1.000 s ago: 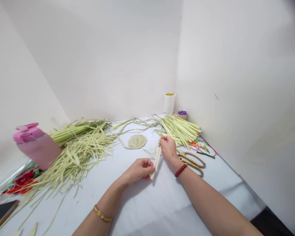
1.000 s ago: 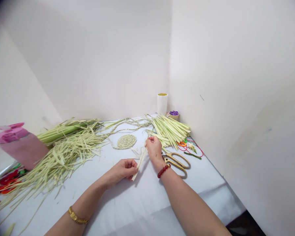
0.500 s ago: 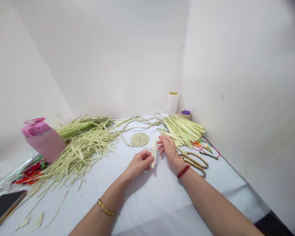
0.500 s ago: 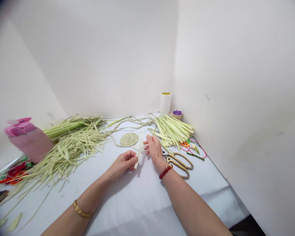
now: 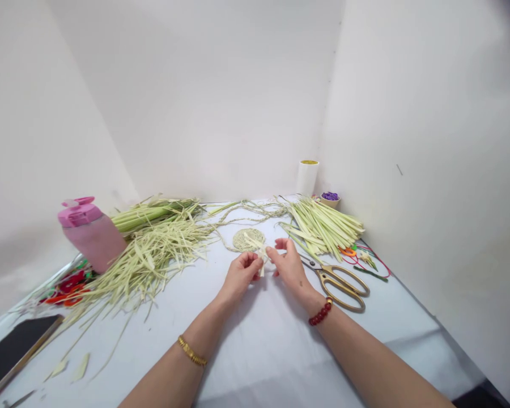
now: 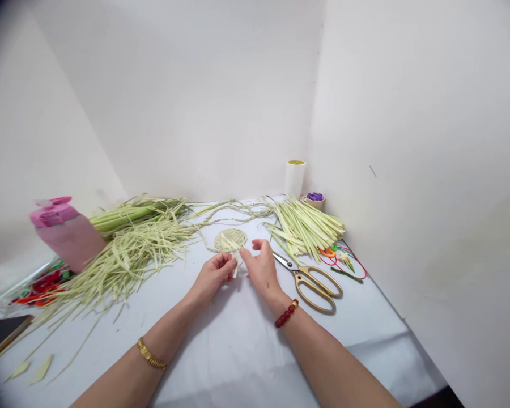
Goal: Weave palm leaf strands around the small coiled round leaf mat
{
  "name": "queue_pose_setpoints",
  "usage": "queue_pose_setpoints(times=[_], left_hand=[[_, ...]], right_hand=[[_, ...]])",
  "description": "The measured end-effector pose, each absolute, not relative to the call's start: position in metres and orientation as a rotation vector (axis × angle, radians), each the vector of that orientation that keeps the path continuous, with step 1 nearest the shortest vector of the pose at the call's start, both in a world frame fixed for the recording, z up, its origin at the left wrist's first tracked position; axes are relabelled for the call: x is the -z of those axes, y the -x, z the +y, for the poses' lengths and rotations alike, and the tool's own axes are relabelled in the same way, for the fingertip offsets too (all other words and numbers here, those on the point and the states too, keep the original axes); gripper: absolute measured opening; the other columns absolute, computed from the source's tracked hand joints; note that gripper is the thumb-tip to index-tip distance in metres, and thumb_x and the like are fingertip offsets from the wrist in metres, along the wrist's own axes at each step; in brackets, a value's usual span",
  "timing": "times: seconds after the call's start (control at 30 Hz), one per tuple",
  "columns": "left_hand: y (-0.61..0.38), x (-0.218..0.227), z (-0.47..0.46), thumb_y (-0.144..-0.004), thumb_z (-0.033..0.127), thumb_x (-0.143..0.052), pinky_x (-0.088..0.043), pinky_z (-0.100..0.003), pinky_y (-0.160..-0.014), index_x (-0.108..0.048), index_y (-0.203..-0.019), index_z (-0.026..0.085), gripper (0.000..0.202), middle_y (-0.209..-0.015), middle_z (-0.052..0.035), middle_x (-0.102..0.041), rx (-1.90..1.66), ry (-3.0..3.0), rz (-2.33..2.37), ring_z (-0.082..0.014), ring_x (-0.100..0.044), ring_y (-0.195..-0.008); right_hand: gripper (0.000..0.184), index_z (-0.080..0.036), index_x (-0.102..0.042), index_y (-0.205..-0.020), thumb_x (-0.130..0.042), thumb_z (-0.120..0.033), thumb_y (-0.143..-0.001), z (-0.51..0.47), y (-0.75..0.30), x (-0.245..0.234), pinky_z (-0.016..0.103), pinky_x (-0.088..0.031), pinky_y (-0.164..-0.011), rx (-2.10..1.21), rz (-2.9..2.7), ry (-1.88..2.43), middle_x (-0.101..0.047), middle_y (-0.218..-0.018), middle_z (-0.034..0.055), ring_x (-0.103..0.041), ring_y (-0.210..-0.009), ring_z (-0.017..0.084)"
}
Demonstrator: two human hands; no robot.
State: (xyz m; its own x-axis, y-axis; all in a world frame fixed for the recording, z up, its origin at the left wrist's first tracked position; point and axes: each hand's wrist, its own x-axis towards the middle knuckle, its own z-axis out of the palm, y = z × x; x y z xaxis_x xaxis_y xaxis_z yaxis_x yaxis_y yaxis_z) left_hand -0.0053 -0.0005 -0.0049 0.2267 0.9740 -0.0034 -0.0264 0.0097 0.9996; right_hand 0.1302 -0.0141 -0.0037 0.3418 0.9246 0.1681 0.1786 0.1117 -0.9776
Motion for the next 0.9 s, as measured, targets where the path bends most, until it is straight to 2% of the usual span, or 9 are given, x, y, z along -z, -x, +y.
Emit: queue_pose_setpoints(times=[0.07, 0.13, 0.2, 0.27, 0.37, 0.47, 0.67, 0.8, 0.9], left_hand=[[0.006, 0.004, 0.0, -0.065, 0.045, -0.069, -0.038, -0.022, -0.052, -0.052, -0.069, 0.018, 0.033, -0.056, 0.0046, -0.048, -1.094, -1.257, 1.046, -0.0077, -0.043, -0.049], [0.007, 0.003, 0.0, -0.065, 0.045, -0.069, -0.038, -0.022, -0.053, -0.053, -0.07, 0.017, 0.032, -0.056, 0.0048, -0.048, -1.116, -1.25, 1.062, -0.0077, -0.043, -0.05], [0.007, 0.003, 0.0, -0.066, 0.044, -0.069, -0.038, -0.022, -0.053, -0.054, -0.07, 0.017, 0.031, -0.057, 0.0043, -0.049, -1.102, -1.272, 1.064, -0.0077, -0.043, -0.05], [0.007, 0.003, -0.001, -0.067, 0.042, -0.069, -0.038, -0.022, -0.053, -0.054, -0.07, 0.016, 0.03, -0.058, 0.0035, -0.051, -1.07, -1.304, 1.054, -0.0079, -0.044, -0.051], [0.006, 0.004, -0.001, -0.068, 0.041, -0.068, -0.036, -0.021, -0.052, -0.053, -0.069, 0.016, 0.029, -0.056, 0.0038, -0.05, -1.02, -1.334, 1.033, -0.0076, -0.044, -0.05], [0.006, 0.005, -0.002, -0.068, 0.045, -0.068, -0.036, -0.021, -0.051, -0.051, -0.069, 0.017, 0.033, -0.054, 0.0044, -0.048, -0.998, -1.309, 1.011, -0.0076, -0.044, -0.048], [0.007, -0.002, -0.003, -0.064, 0.043, -0.072, -0.043, -0.021, -0.055, -0.049, -0.074, 0.017, 0.036, -0.076, -0.0002, -0.057, -1.034, -1.131, 0.901, -0.0059, -0.047, -0.054], [0.009, -0.005, -0.003, -0.069, 0.035, -0.067, -0.04, -0.019, -0.05, -0.048, -0.077, 0.019, 0.027, -0.061, 0.0079, -0.044, -0.997, -1.052, 0.811, -0.0031, -0.033, -0.044], [0.008, -0.002, -0.003, -0.071, 0.035, -0.065, -0.037, -0.018, -0.046, -0.05, -0.079, 0.019, 0.023, -0.055, 0.0099, -0.036, -0.968, -1.059, 0.833, -0.0034, -0.029, -0.042]], right_hand=[[0.03, -0.019, -0.052, -0.093, -0.06, -0.04, -0.073, -0.015, -0.132, 0.0, 0.023, -0.043, -0.05, -0.569, -1.103, 1.383, -0.057, -0.094, 0.0045, -0.052, -0.066, 0.013], [0.021, -0.019, -0.051, -0.073, -0.056, -0.04, -0.077, -0.018, -0.132, -0.002, 0.024, -0.041, -0.053, -0.533, -1.199, 1.362, -0.056, -0.073, 0.0006, -0.049, -0.061, 0.013], [0.028, -0.02, -0.047, -0.062, -0.053, -0.041, -0.079, -0.019, -0.13, -0.001, 0.023, -0.038, -0.05, -0.686, -1.308, 1.326, -0.049, -0.055, -0.003, -0.046, -0.053, 0.012], [0.027, -0.02, -0.045, -0.061, -0.051, -0.04, -0.08, -0.02, -0.128, 0.002, 0.023, -0.035, -0.045, -0.905, -1.324, 1.304, -0.046, -0.048, -0.0053, -0.043, -0.044, 0.011], [0.021, -0.021, -0.043, -0.064, -0.047, -0.033, -0.08, -0.017, -0.126, 0.008, 0.022, -0.033, -0.041, -1.073, -1.282, 1.292, -0.046, -0.046, -0.0069, -0.041, -0.038, 0.01], [0.021, -0.021, -0.042, -0.063, -0.045, -0.031, -0.081, -0.013, -0.128, 0.012, 0.022, -0.034, -0.044, -0.966, -1.329, 1.305, -0.046, -0.046, -0.0066, -0.042, -0.04, 0.01], [0.023, -0.022, -0.041, -0.063, -0.043, -0.033, -0.083, -0.008, -0.135, 0.017, 0.023, -0.033, -0.043, -0.845, -1.341, 1.385, -0.044, -0.045, -0.0068, -0.042, -0.04, 0.011], [0.025, -0.022, -0.04, -0.061, -0.043, -0.034, -0.083, -0.006, -0.136, 0.02, 0.023, -0.035, -0.042, -0.858, -1.332, 1.377, -0.045, -0.043, -0.0063, -0.043, -0.038, 0.011], [0.024, -0.021, -0.042, -0.062, -0.045, -0.034, -0.082, -0.006, -0.134, 0.017, 0.022, -0.034, -0.04, -0.97, -1.293, 1.32, -0.045, -0.045, -0.006, -0.042, -0.038, 0.01]])
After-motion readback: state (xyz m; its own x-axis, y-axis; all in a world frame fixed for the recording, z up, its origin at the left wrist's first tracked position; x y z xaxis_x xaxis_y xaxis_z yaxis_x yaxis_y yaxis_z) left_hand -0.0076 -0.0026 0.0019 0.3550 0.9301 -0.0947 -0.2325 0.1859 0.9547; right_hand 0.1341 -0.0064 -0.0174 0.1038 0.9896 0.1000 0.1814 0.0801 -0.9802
